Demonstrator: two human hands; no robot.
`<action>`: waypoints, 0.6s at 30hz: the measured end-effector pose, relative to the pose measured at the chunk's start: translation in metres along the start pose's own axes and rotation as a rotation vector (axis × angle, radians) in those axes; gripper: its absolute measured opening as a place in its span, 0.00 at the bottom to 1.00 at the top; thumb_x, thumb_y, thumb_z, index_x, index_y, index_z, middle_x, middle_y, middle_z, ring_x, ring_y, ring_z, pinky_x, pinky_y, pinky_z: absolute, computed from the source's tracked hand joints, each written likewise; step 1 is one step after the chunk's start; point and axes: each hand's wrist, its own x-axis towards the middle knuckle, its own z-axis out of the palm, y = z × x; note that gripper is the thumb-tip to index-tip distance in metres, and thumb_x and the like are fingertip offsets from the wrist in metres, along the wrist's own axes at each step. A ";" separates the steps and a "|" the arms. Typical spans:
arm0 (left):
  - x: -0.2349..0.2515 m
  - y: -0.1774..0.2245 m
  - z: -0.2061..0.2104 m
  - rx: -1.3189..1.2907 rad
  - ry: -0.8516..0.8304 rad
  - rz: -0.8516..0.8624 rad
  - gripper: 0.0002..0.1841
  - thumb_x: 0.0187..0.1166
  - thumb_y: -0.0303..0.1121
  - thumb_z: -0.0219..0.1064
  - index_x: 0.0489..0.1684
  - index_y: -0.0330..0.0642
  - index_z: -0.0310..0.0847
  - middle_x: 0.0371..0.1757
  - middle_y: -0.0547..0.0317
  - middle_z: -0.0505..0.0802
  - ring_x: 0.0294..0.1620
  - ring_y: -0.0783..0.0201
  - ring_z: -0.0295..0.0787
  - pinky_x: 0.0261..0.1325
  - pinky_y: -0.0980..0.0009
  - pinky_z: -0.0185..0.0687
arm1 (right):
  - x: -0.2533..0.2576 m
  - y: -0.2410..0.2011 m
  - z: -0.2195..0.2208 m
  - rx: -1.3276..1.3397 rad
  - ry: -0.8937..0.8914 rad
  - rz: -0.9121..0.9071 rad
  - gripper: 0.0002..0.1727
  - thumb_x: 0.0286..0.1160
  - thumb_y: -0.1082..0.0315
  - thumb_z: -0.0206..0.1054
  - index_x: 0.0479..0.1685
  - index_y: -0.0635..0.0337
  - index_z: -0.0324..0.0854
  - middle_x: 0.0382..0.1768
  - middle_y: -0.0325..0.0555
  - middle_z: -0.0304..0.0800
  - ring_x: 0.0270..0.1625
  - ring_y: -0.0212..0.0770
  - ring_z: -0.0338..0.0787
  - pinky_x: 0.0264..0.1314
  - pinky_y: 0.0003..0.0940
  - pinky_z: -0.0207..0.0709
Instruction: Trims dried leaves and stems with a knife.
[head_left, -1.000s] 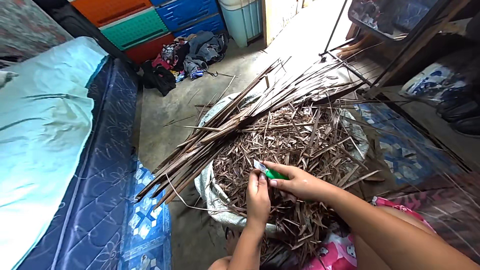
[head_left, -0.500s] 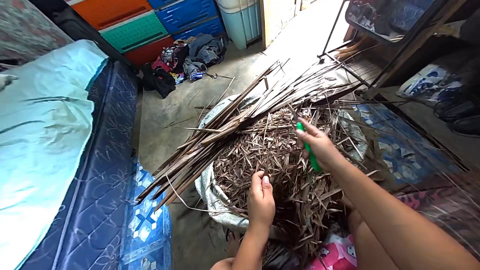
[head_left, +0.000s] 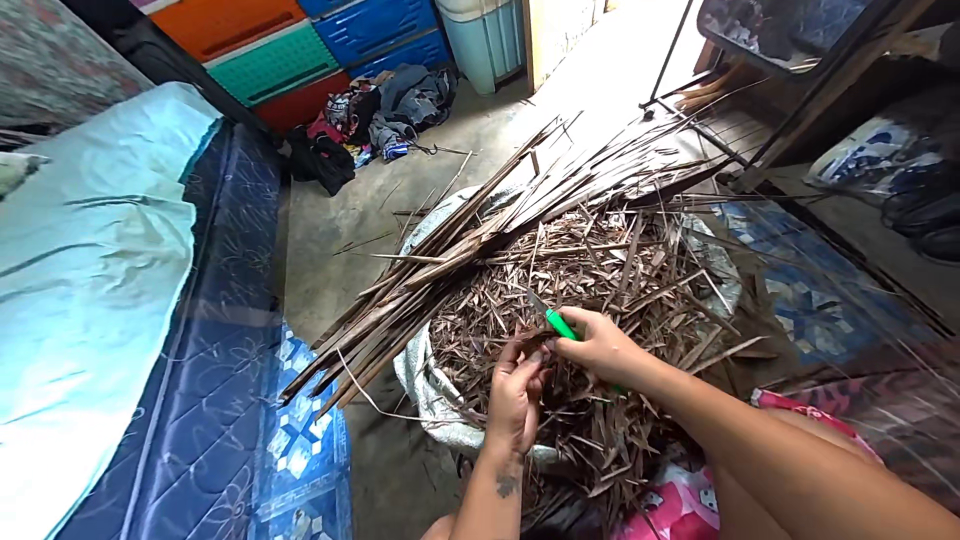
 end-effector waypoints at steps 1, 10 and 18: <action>0.000 0.005 -0.003 0.012 -0.042 -0.084 0.21 0.87 0.25 0.39 0.63 0.40 0.79 0.47 0.56 0.94 0.44 0.64 0.92 0.41 0.69 0.87 | 0.001 -0.002 -0.008 -0.114 0.002 -0.011 0.12 0.77 0.67 0.64 0.55 0.58 0.82 0.32 0.40 0.81 0.25 0.30 0.77 0.28 0.29 0.73; 0.011 0.033 -0.038 0.041 -0.622 -0.559 0.17 0.89 0.39 0.50 0.35 0.49 0.86 0.13 0.76 0.76 0.08 0.83 0.64 0.10 0.86 0.59 | 0.005 0.007 -0.034 -0.647 0.192 -0.197 0.23 0.83 0.62 0.61 0.75 0.55 0.81 0.49 0.61 0.94 0.52 0.63 0.93 0.55 0.65 0.81; 0.007 0.017 -0.019 -0.201 -0.205 -0.430 0.24 0.94 0.35 0.31 0.32 0.48 0.75 0.08 0.76 0.70 0.04 0.82 0.63 0.08 0.87 0.61 | -0.011 -0.006 0.015 -0.764 0.005 -0.008 0.17 0.90 0.57 0.54 0.57 0.63 0.78 0.43 0.61 0.90 0.50 0.63 0.92 0.50 0.62 0.81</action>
